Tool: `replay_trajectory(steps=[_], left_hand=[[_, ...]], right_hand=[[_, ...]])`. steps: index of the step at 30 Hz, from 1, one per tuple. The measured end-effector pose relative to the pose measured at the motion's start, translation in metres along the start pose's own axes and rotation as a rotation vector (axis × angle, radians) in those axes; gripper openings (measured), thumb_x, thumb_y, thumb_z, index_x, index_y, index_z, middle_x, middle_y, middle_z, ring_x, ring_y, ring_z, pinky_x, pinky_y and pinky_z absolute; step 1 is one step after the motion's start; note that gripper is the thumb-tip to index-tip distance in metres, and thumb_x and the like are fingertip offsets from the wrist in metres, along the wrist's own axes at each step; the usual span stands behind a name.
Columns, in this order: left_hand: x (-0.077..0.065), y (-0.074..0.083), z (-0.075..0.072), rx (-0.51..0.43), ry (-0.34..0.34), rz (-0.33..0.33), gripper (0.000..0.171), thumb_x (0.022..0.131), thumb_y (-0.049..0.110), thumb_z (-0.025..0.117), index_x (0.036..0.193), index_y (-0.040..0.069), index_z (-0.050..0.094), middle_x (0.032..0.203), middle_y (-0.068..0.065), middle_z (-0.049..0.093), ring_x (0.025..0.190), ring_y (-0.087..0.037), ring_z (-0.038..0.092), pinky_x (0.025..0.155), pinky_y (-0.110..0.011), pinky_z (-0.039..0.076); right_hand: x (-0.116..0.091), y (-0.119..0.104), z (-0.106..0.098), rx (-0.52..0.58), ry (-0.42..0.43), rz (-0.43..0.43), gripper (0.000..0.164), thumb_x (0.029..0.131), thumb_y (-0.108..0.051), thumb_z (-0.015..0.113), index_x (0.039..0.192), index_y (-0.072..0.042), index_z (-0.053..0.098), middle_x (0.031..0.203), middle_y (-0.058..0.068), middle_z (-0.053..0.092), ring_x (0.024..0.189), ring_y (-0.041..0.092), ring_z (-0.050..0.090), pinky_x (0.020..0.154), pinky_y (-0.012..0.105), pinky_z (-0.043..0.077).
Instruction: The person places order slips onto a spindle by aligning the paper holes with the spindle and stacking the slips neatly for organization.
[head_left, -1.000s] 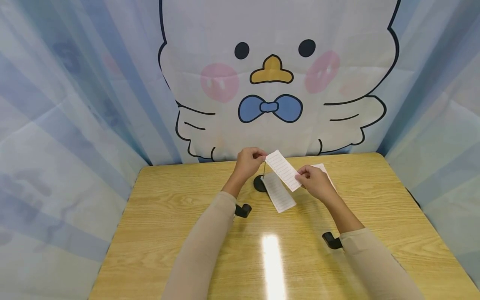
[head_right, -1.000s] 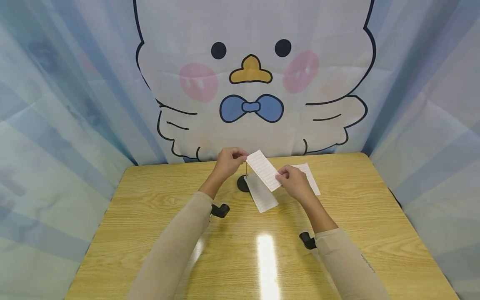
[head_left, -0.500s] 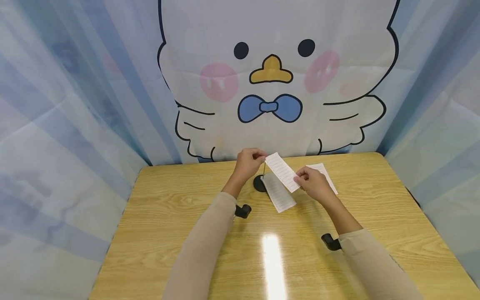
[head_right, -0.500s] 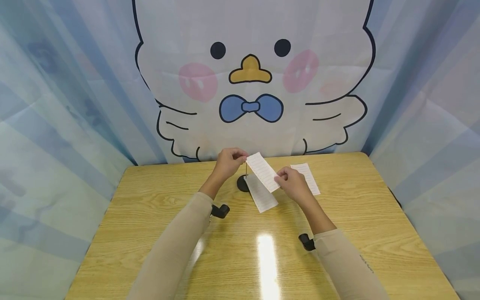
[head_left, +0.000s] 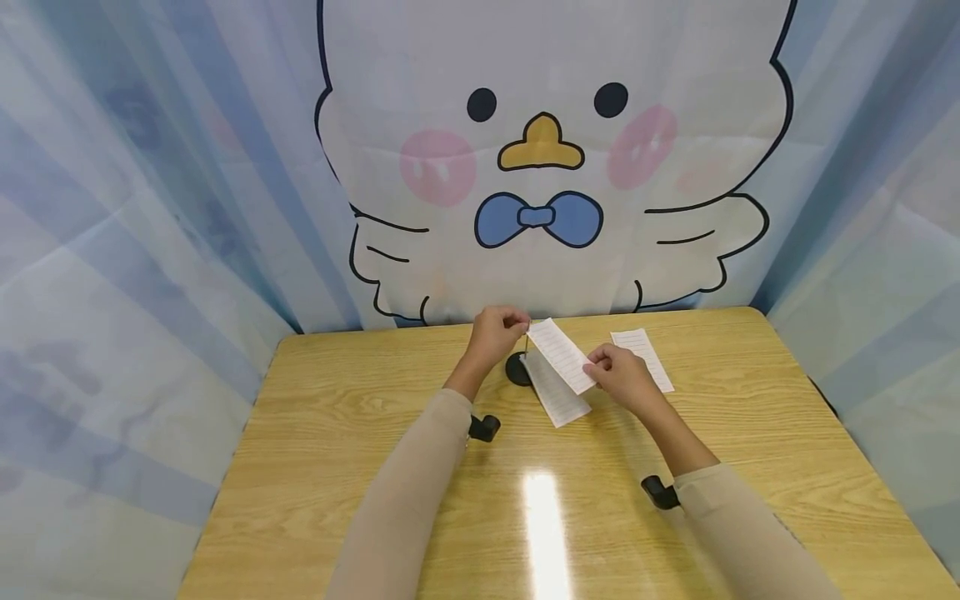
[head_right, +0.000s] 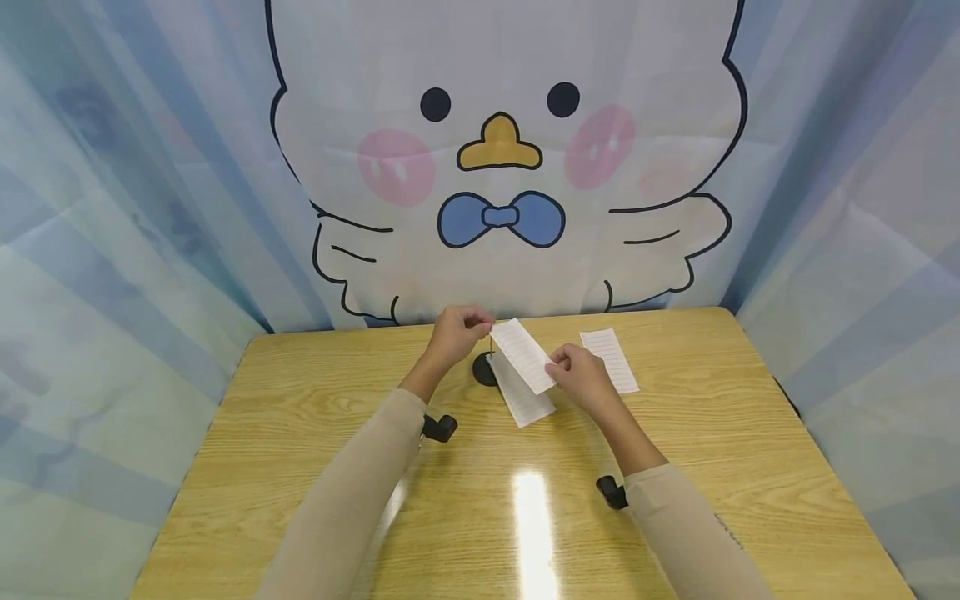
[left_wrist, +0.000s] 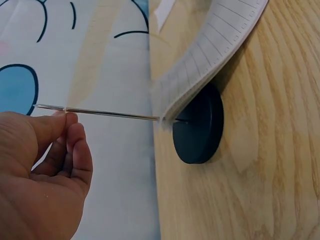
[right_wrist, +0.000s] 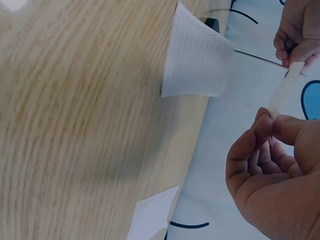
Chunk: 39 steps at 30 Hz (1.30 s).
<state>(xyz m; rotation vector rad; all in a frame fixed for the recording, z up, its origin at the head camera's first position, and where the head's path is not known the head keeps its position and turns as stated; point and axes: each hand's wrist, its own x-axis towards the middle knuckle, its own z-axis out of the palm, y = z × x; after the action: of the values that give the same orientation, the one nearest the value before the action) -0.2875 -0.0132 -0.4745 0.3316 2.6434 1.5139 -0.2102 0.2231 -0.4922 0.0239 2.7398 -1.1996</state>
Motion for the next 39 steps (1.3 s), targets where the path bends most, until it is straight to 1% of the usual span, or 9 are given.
replay_trajectory(steps=[4,10,17,24,28,32,36,39], left_hand=[[0.000,-0.005,0.002,-0.011,-0.016,-0.010,0.012,0.102,0.013,0.068,0.102,0.011,0.080,0.105,-0.006,0.075,0.093,-0.021,0.068,0.076,-0.032,0.057],[-0.001,-0.012,0.006,0.005,-0.022,-0.001,0.013,0.101,0.012,0.068,0.103,0.007,0.080,0.106,-0.009,0.075,0.092,-0.022,0.069,0.073,-0.030,0.056],[-0.002,-0.023,0.011,0.006,-0.041,-0.033,0.013,0.102,0.011,0.066,0.104,0.007,0.078,0.105,-0.010,0.073,0.095,-0.023,0.069,0.077,-0.032,0.058],[-0.002,-0.031,0.019,0.008,-0.030,-0.049,0.012,0.101,0.010,0.067,0.103,0.007,0.078,0.106,-0.009,0.074,0.097,-0.022,0.068,0.080,-0.033,0.058],[-0.002,-0.033,0.022,0.022,-0.033,-0.069,0.011,0.101,0.010,0.067,0.102,0.008,0.078,0.107,-0.007,0.074,0.095,-0.019,0.067,0.079,-0.031,0.057],[-0.004,-0.036,0.023,0.016,-0.042,-0.083,0.011,0.101,0.010,0.067,0.101,0.009,0.078,0.107,-0.007,0.074,0.095,-0.018,0.066,0.080,-0.031,0.057],[-0.004,-0.040,0.026,0.029,-0.034,-0.084,0.012,0.101,0.010,0.068,0.101,0.007,0.079,0.104,-0.008,0.075,0.095,-0.019,0.067,0.081,-0.032,0.057],[-0.003,-0.042,0.028,0.038,-0.027,-0.081,0.011,0.101,0.010,0.068,0.100,0.007,0.079,0.101,-0.007,0.075,0.092,-0.018,0.066,0.079,-0.030,0.057]], right_hand=[[0.000,0.003,0.004,-0.007,-0.001,-0.001,0.021,0.104,-0.020,0.063,0.112,-0.001,0.064,0.089,0.009,0.067,0.075,0.018,0.061,0.065,0.030,0.047],[-0.001,0.007,0.011,-0.013,-0.009,0.000,0.018,0.103,-0.017,0.064,0.108,0.001,0.064,0.087,0.009,0.067,0.076,0.020,0.065,0.065,0.029,0.049],[-0.002,0.010,0.018,-0.030,-0.040,0.012,0.018,0.102,-0.017,0.065,0.106,0.001,0.064,0.085,0.009,0.067,0.071,0.016,0.061,0.065,0.029,0.047],[-0.002,0.015,0.028,-0.113,-0.056,-0.035,0.016,0.100,-0.016,0.068,0.095,-0.001,0.065,0.079,0.006,0.064,0.067,0.014,0.056,0.063,0.028,0.046],[-0.003,0.017,0.028,-0.113,-0.052,-0.037,0.016,0.100,-0.015,0.068,0.092,-0.001,0.064,0.074,0.005,0.062,0.062,0.014,0.055,0.060,0.029,0.045],[-0.004,0.019,0.029,-0.117,-0.047,-0.021,0.017,0.099,-0.015,0.068,0.090,-0.002,0.065,0.071,0.003,0.060,0.062,0.013,0.054,0.060,0.029,0.044],[-0.003,0.021,0.030,-0.118,-0.060,-0.016,0.018,0.099,-0.016,0.069,0.087,-0.003,0.066,0.070,0.003,0.062,0.062,0.013,0.055,0.059,0.027,0.044],[-0.003,0.023,0.030,-0.111,-0.081,-0.022,0.019,0.099,-0.016,0.069,0.085,-0.003,0.067,0.070,0.005,0.065,0.061,0.012,0.056,0.058,0.026,0.044]])
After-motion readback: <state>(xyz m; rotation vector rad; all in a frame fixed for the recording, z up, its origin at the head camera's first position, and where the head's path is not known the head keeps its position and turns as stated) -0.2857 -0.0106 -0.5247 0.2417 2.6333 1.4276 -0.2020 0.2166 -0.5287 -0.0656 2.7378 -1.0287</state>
